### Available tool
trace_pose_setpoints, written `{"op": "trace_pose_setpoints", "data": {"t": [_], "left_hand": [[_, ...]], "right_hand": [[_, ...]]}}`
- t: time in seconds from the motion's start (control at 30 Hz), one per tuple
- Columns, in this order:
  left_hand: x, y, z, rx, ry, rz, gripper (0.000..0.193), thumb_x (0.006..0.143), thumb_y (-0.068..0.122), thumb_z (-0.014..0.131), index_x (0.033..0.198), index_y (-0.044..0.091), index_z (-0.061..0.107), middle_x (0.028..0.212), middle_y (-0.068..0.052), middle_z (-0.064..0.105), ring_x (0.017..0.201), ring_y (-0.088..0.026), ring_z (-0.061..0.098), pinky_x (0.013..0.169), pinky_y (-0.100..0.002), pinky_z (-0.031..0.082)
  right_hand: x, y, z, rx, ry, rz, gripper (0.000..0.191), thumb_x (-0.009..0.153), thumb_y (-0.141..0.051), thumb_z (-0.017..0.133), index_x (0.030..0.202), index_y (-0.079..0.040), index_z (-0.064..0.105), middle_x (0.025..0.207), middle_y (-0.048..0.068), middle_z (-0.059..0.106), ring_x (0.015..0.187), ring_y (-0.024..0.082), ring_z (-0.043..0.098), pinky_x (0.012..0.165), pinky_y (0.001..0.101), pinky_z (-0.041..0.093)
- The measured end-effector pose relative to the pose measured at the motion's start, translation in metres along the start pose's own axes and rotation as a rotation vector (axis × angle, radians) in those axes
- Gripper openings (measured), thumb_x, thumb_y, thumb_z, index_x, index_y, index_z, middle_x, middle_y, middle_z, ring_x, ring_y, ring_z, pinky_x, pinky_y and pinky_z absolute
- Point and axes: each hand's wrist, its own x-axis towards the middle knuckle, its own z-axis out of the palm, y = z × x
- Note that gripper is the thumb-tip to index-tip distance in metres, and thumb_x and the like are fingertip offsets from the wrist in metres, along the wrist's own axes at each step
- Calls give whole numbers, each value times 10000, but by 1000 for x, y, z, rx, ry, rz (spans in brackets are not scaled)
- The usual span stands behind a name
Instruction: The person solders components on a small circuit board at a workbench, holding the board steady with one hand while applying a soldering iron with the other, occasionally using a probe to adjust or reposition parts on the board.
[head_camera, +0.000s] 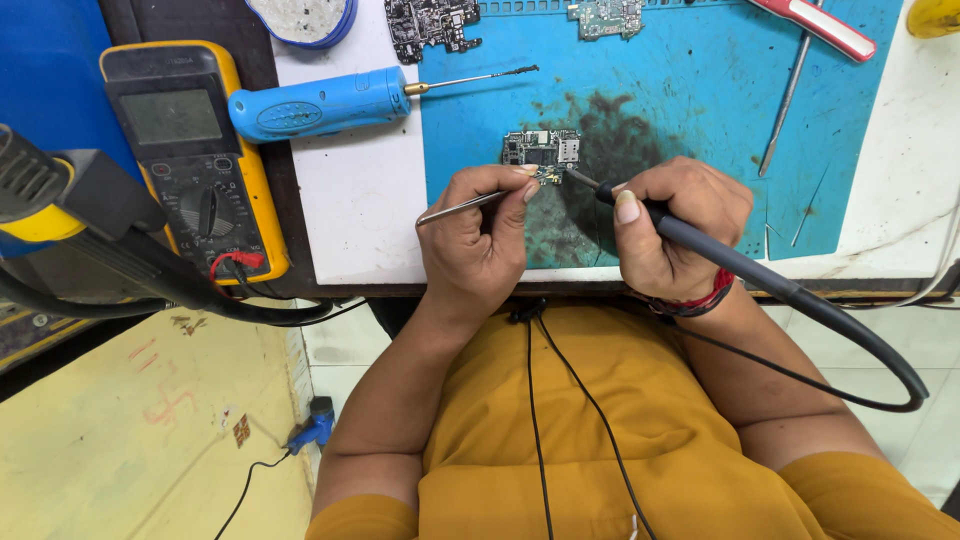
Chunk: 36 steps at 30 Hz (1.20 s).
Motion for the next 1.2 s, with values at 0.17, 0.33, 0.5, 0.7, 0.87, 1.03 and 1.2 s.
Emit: {"op": "trace_pose_setpoints", "data": {"t": [0.17,0.33,0.5,0.7,0.87,1.03,1.2], "left_hand": [[0,0,0,-11,-1,-26,101,1056,51,700,1114,27,621,1036,-78,745,824,-81,704,693,-213,579],[0,0,0,7,0,-37,101,1046,47,707,1105,27,628,1014,-75,745,787,-69,685,666,-209,561],[0,1,0,8,-1,-36,95,1051,46,703,1108,28,629,1025,-77,747,800,-71,680,681,-215,557],[0,0,0,-6,-4,-34,97,1053,49,700,1110,27,625,1039,-75,742,820,-75,690,692,-218,568],[0,0,0,2,1,-26,98,1055,51,703,1112,31,626,1042,-73,742,832,-77,694,676,-205,572],[0,0,0,5,-3,-37,98,1049,50,705,1107,30,629,1030,-71,744,812,-73,687,673,-208,563],[0,-1,1,-1,-6,-32,99,1052,55,703,1111,32,626,1035,-72,747,823,-75,695,694,-215,569]], "right_hand": [[0,0,0,10,0,0,130,1026,-57,655,914,-29,595,845,110,693,638,231,643,615,311,495],[0,0,0,-1,-1,-2,127,1023,-51,657,912,-30,597,846,110,695,635,234,639,618,315,496],[0,-1,0,2,6,0,120,1022,-43,661,919,-25,601,855,117,696,638,236,644,616,314,496],[0,0,1,8,1,-2,122,1026,-44,657,922,-25,596,860,115,698,642,234,648,619,312,502],[0,0,0,-8,-1,0,128,1022,-49,657,911,-28,597,846,111,692,632,234,642,613,314,497],[0,0,1,1,0,-5,125,1022,-53,657,915,-25,597,850,114,691,638,237,641,618,317,497],[1,1,1,2,-4,-6,120,1020,-49,660,921,-25,596,849,115,695,643,238,649,619,315,501]]}}
